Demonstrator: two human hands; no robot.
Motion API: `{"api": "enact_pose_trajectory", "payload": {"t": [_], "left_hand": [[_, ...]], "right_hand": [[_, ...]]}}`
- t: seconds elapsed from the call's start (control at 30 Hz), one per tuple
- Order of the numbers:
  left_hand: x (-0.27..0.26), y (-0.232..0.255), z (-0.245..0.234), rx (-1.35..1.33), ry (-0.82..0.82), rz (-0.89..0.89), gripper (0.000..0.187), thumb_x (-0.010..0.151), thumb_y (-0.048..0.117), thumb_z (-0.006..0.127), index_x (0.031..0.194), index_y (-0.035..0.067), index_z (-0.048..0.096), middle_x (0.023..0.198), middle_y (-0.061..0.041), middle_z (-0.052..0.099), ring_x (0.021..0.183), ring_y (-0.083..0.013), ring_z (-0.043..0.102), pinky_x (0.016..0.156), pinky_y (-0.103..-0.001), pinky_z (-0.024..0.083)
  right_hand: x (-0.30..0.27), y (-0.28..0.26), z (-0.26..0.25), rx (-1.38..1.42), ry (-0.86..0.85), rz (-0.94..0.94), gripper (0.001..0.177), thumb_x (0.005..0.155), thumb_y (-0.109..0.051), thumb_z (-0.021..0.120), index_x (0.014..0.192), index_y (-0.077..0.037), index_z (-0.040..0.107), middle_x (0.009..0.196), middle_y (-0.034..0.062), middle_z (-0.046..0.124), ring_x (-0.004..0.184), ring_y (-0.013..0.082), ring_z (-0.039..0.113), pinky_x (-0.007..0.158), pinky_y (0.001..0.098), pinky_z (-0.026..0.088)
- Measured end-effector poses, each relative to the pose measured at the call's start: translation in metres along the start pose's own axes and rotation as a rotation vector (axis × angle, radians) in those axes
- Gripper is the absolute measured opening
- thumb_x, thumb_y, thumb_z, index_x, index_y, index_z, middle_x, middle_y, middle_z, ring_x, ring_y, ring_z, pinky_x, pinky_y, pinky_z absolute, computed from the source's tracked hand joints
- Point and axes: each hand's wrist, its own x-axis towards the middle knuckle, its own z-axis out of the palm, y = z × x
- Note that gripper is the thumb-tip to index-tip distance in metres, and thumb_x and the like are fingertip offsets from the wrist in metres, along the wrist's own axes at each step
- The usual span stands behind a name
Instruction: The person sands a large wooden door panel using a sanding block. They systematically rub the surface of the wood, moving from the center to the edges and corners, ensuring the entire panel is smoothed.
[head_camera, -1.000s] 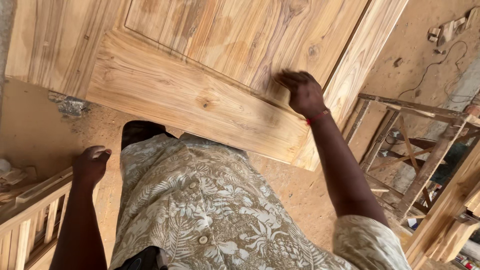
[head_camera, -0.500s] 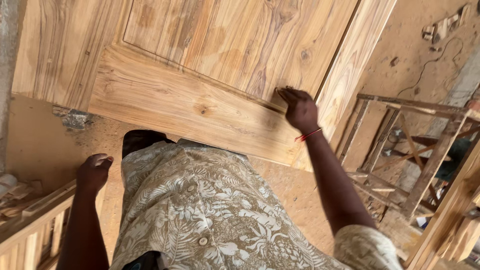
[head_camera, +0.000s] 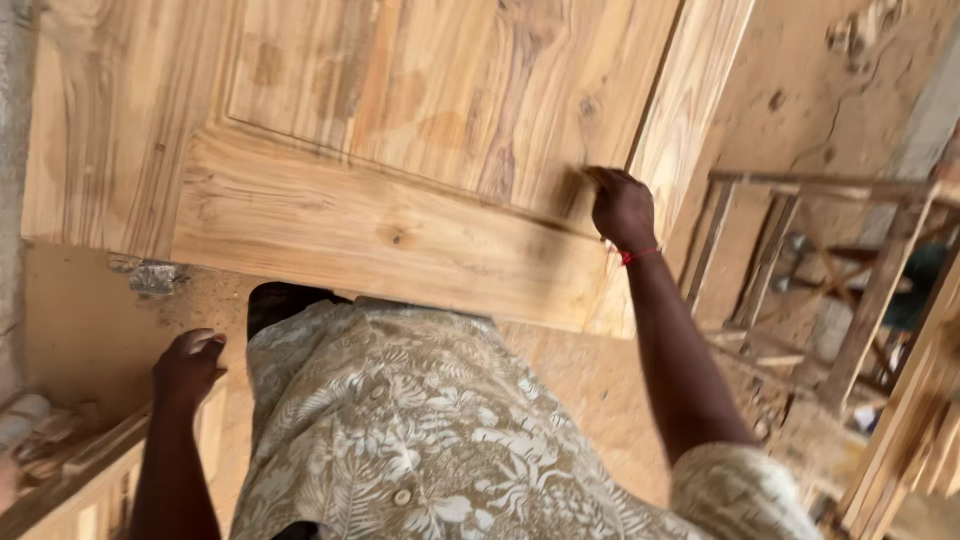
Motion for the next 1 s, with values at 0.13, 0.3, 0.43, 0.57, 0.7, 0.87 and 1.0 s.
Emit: {"api": "enact_pose_trajectory", "payload": {"t": [0.13,0.3,0.43,0.57,0.7,0.87,1.0], "left_hand": [[0.002,-0.002,-0.002,0.184,0.043,0.091,0.046,0.097,0.033,0.073,0.130,0.001,0.068,0.117,-0.019,0.074,0.093,-0.0286,0.074,0.079,-0.041,0.059],[-0.005,-0.004,-0.002,0.230,0.006,0.053,0.051,0.097,0.040,0.070,0.132,0.003,0.067,0.121,-0.020,0.074,0.101,-0.0333,0.076,0.089,-0.043,0.059],[-0.004,0.001,-0.015,0.331,0.069,0.138,0.050,0.097,0.041,0.070,0.130,0.003,0.070,0.124,-0.019,0.073,0.117,-0.0339,0.070,0.102,-0.044,0.051],[-0.004,-0.010,-0.018,0.471,0.058,0.147,0.050,0.098,0.044,0.068,0.129,0.005,0.072,0.123,-0.019,0.074,0.117,-0.0350,0.069,0.103,-0.045,0.051],[0.003,-0.015,-0.019,0.449,0.025,0.190,0.052,0.099,0.047,0.068,0.128,0.005,0.072,0.122,-0.018,0.075,0.116,-0.0327,0.071,0.103,-0.043,0.052],[0.012,-0.003,-0.009,0.430,0.041,0.196,0.048,0.098,0.045,0.069,0.126,0.006,0.072,0.122,-0.018,0.075,0.114,-0.0333,0.070,0.100,-0.043,0.052],[0.007,0.004,-0.008,0.381,0.056,0.140,0.048,0.096,0.043,0.073,0.127,0.006,0.071,0.122,-0.018,0.074,0.113,-0.0328,0.071,0.100,-0.042,0.052]], "right_hand": [[0.010,-0.014,0.049,-0.168,0.066,0.151,0.023,0.094,-0.013,0.062,0.111,-0.016,0.078,0.102,0.0150,0.076,0.088,0.0375,0.072,0.074,0.0469,0.057],[0.006,-0.051,0.071,-0.174,-0.149,0.120,0.032,0.089,-0.004,0.058,0.112,-0.013,0.077,0.101,0.0156,0.077,0.093,0.0377,0.073,0.081,0.0475,0.059],[-0.001,-0.010,0.028,0.055,-0.034,0.064,0.047,0.084,0.003,0.050,0.117,-0.015,0.078,0.114,0.0169,0.076,0.094,0.0362,0.074,0.083,0.0446,0.060],[0.014,0.003,0.022,0.040,0.085,0.032,0.046,0.088,0.005,0.049,0.123,-0.012,0.075,0.119,0.0155,0.075,0.102,0.0360,0.074,0.089,0.0442,0.060],[0.020,-0.056,0.047,-0.060,-0.012,0.237,0.041,0.083,-0.002,0.056,0.116,-0.013,0.077,0.110,0.0157,0.075,0.097,0.0378,0.071,0.084,0.0457,0.058],[-0.003,-0.053,0.019,0.016,-0.170,0.020,0.042,0.087,0.001,0.053,0.116,-0.016,0.079,0.111,0.0142,0.076,0.099,0.0371,0.072,0.085,0.0462,0.058],[0.006,-0.009,0.006,0.010,-0.023,0.187,0.041,0.091,0.000,0.052,0.121,-0.014,0.077,0.120,0.0128,0.075,0.101,0.0324,0.073,0.088,0.0432,0.059]]}}
